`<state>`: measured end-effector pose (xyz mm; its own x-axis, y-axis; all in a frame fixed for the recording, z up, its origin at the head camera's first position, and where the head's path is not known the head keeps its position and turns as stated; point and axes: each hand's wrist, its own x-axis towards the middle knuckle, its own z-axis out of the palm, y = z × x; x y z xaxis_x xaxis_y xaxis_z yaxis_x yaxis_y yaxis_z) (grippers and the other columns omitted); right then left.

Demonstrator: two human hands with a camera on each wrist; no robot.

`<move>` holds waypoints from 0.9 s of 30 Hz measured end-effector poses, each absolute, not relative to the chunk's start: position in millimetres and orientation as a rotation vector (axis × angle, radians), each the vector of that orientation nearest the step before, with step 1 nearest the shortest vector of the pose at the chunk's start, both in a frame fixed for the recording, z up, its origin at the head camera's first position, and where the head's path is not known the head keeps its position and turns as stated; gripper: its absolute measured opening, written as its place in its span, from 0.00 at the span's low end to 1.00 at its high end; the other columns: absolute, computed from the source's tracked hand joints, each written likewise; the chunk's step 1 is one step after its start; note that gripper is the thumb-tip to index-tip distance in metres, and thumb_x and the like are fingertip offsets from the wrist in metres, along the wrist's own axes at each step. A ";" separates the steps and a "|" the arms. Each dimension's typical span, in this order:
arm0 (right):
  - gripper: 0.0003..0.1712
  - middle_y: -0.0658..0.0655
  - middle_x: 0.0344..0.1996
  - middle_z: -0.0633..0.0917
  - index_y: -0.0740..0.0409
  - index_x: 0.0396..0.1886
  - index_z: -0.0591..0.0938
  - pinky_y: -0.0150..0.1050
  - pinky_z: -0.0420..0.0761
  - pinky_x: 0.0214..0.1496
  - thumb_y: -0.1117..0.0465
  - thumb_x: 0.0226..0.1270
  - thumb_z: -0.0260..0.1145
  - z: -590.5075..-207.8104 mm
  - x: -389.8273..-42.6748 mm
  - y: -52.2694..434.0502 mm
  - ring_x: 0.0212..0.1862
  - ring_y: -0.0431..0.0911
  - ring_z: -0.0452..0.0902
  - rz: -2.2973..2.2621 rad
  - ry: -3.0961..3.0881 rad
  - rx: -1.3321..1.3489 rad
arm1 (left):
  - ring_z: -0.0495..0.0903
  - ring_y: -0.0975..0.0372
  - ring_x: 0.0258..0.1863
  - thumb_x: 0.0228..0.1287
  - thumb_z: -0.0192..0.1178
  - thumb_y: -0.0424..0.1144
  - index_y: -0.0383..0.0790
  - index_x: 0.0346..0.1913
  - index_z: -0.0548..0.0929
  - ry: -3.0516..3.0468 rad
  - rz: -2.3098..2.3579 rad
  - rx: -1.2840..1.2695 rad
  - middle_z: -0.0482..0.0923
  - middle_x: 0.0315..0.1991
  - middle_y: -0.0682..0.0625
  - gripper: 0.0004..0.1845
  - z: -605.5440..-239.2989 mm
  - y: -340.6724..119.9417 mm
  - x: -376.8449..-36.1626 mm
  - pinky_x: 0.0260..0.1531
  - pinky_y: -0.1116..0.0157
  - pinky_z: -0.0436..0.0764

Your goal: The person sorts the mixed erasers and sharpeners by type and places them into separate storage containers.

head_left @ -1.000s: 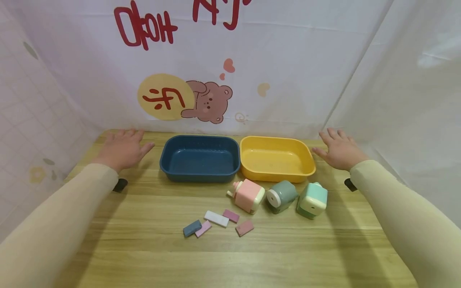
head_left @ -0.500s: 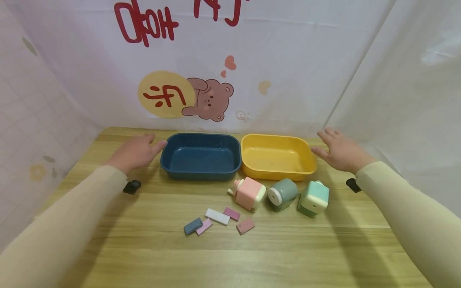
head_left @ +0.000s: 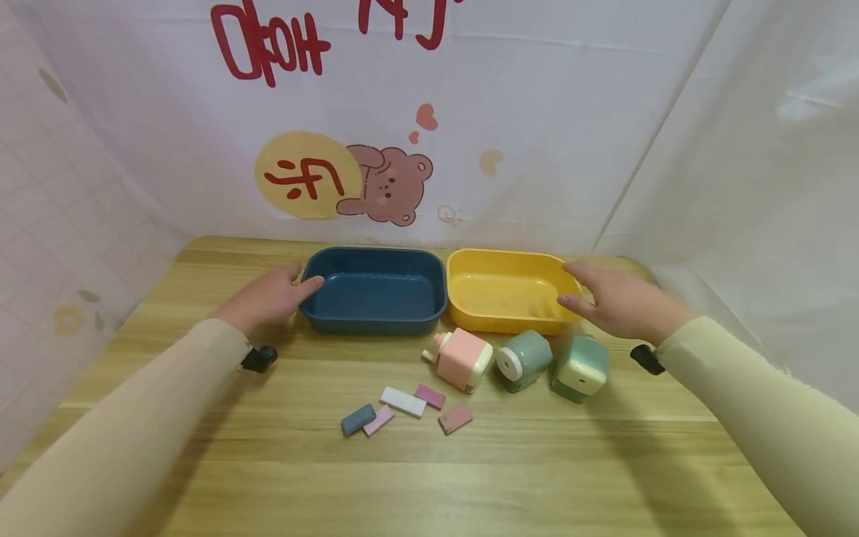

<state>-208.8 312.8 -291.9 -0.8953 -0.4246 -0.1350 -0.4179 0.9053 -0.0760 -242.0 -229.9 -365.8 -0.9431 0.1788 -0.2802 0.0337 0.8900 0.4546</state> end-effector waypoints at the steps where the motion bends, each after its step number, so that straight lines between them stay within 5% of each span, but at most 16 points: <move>1: 0.45 0.73 0.76 0.68 0.67 0.81 0.62 0.67 0.67 0.75 0.38 0.82 0.55 -292.1 -204.6 310.2 0.74 0.71 0.68 -0.077 2.912 -0.668 | 0.52 0.31 0.80 0.74 0.34 0.77 0.28 0.83 0.48 2.738 0.665 0.159 0.50 0.82 0.28 0.57 -367.4 -228.8 -241.8 0.77 0.33 0.54; 7: 0.44 0.67 0.71 0.78 0.63 0.79 0.68 0.63 0.75 0.70 0.37 0.78 0.62 -294.5 -179.5 301.7 0.68 0.65 0.78 -0.079 2.879 -0.747 | 0.58 0.33 0.79 0.78 0.37 0.73 0.31 0.84 0.51 2.720 0.736 0.172 0.56 0.81 0.29 0.52 -375.2 -223.3 -239.0 0.76 0.33 0.58; 15: 0.55 0.63 0.67 0.83 0.59 0.77 0.70 0.61 0.79 0.65 0.26 0.64 0.67 -303.3 -158.3 300.1 0.64 0.61 0.82 -0.077 2.792 -0.720 | 0.67 0.38 0.73 0.83 0.40 0.55 0.33 0.84 0.53 2.671 0.811 0.129 0.59 0.80 0.30 0.38 -383.9 -222.5 -239.5 0.75 0.33 0.62; 21: 0.51 0.60 0.66 0.83 0.55 0.75 0.73 0.60 0.80 0.65 0.35 0.59 0.78 -317.1 -153.6 302.0 0.63 0.59 0.83 -0.090 2.803 -0.770 | 0.69 0.41 0.67 0.80 0.35 0.46 0.28 0.82 0.56 2.705 0.800 0.121 0.60 0.79 0.29 0.35 -386.8 -219.2 -240.7 0.74 0.38 0.65; 27: 0.48 0.61 0.67 0.80 0.52 0.76 0.73 0.58 0.83 0.60 0.45 0.58 0.81 -326.7 -150.3 302.0 0.57 0.55 0.85 -0.092 2.832 -0.749 | 0.65 0.38 0.75 0.80 0.32 0.45 0.27 0.80 0.58 2.730 0.803 0.122 0.60 0.79 0.28 0.35 -388.2 -216.7 -239.7 0.76 0.38 0.62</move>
<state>-150.3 302.0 -326.7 -0.8485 -0.4952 -0.1866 -0.4821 0.8688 -0.1134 -239.7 -216.7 -388.2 -0.9539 0.1617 -0.2530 -0.0011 0.8408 0.5414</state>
